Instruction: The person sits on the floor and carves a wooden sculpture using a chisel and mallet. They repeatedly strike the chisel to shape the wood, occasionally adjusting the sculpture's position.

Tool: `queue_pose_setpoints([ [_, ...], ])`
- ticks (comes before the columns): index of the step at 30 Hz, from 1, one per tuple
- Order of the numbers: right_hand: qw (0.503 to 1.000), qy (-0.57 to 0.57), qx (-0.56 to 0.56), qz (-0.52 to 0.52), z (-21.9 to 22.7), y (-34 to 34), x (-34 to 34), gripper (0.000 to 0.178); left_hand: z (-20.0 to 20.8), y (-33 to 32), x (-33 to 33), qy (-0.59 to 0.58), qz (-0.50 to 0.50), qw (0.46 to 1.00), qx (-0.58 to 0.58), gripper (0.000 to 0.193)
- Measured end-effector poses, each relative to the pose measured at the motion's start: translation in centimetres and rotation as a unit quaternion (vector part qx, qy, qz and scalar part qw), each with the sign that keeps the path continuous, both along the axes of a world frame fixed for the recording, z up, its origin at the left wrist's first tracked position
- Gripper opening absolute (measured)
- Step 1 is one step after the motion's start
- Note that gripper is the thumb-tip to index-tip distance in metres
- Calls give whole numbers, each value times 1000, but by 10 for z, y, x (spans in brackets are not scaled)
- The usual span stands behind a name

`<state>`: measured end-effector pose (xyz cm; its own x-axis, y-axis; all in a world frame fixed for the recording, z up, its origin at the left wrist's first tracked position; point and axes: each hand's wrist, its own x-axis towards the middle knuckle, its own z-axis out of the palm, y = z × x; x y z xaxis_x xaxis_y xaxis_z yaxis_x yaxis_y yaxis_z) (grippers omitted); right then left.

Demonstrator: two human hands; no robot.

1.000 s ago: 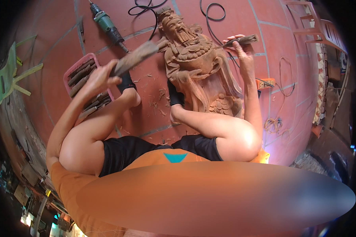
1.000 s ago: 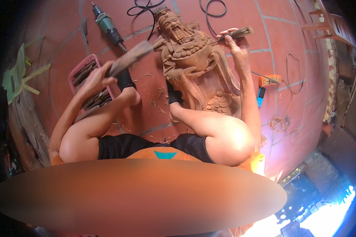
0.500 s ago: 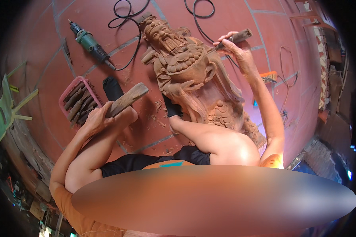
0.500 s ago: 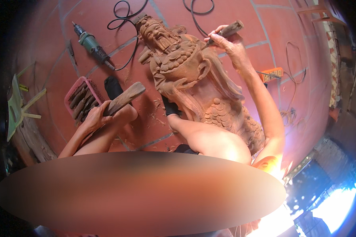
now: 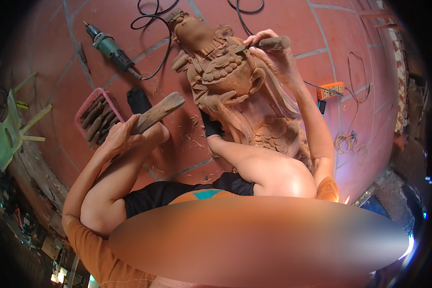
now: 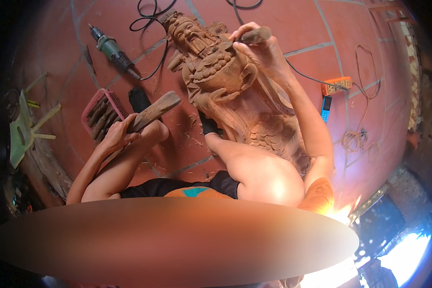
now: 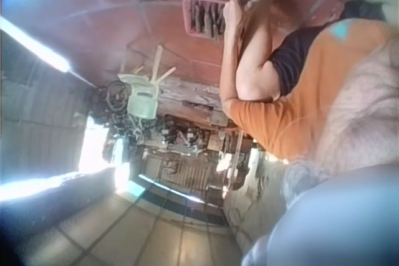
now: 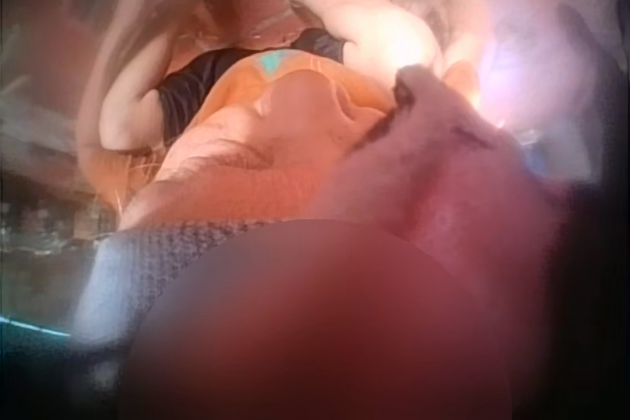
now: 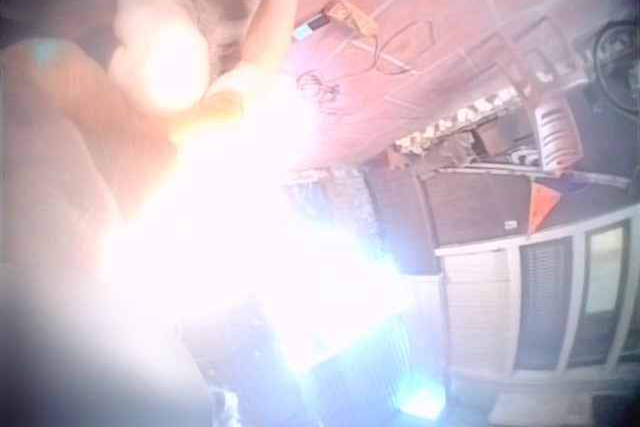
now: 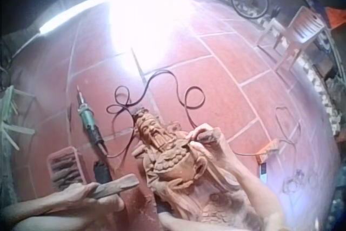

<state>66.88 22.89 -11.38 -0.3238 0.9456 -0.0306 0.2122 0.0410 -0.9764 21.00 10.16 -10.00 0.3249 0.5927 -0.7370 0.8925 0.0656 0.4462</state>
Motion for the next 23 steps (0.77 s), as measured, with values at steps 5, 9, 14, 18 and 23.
queue_pose_setpoints([
  [5, 993, -111, -24, 30, 31, 5, -4, 16, 9, 9, 2, 15, 9, 999, -35, 68],
  [9, 999, -26, -32, -35, 42, 18, 4, 17, 8, 6, -2, -29, 42, 999, -16, 67],
  [14, 991, 128, -26, -28, 19, 21, -5, 20, 6, 4, -4, -28, 59, 998, -12, 64],
  [18, 997, 36, -72, -18, -10, 13, -22, 22, 7, 2, -4, -38, 59, 997, -13, 66],
  [23, 999, -42, -16, 14, 3, 6, -5, 18, 2, 4, -10, 18, 17, 1000, -10, 74],
])
